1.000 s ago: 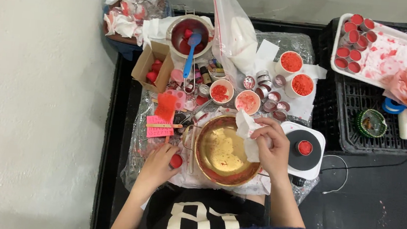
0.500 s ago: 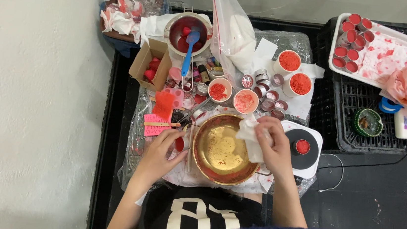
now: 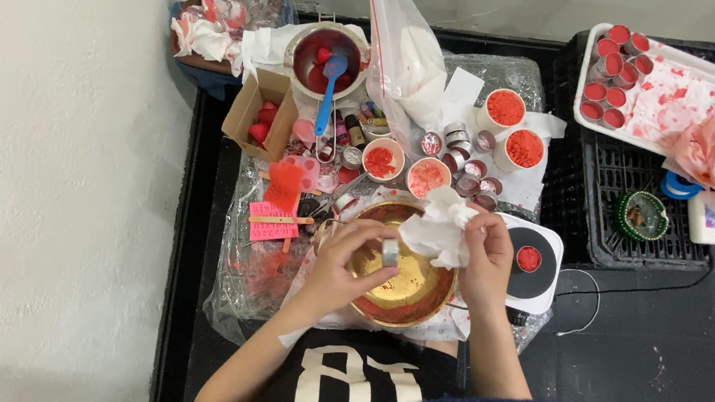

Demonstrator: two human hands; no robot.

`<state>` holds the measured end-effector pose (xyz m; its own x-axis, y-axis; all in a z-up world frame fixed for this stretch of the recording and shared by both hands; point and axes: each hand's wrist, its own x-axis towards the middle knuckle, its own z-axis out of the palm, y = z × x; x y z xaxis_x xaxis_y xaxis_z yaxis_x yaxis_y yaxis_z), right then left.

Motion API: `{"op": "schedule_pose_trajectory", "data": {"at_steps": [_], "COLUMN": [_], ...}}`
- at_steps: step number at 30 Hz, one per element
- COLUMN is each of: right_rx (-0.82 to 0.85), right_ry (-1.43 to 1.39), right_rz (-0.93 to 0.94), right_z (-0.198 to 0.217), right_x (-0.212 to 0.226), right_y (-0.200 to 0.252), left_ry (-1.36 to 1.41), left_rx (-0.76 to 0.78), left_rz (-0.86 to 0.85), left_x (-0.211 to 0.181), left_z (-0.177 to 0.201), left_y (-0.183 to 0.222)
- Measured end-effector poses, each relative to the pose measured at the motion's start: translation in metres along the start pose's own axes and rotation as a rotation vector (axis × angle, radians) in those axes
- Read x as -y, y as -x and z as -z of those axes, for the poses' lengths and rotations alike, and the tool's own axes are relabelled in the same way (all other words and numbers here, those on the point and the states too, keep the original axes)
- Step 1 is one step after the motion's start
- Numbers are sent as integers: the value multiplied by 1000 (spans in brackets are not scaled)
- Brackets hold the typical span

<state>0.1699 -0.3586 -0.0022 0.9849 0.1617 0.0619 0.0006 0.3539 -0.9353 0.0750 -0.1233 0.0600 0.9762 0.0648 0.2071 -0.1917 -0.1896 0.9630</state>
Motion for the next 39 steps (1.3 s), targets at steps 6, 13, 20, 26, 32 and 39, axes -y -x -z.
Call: {"op": "schedule_pose_trajectory", "data": {"at_steps": [6,13,20,26,32,39], "right_rx": [224,213,275,-70,-113,-297], "right_ry": [-663,-285,-355,-321,-166,363], "right_rz": [-227,-230,-140,-295,-263,77], "right_z": [-35,-46,-11,-5,23,97], "right_x": [8,-5,-52,-48,-25,55], "right_y": [24,27,28,25,32,73], "left_ry": [-131,4,192,-278,-443,-225], "left_rx": [-131,-170,-141,-144,-108,152], "left_rz": [-135,142,129,-231,-380,-50], "left_x": [6,42,39,49,49,43], "left_z": [-22,-39,-44,-49,-56,-85], "left_y": [-17,-16,-11,-10,-22,-54]}}
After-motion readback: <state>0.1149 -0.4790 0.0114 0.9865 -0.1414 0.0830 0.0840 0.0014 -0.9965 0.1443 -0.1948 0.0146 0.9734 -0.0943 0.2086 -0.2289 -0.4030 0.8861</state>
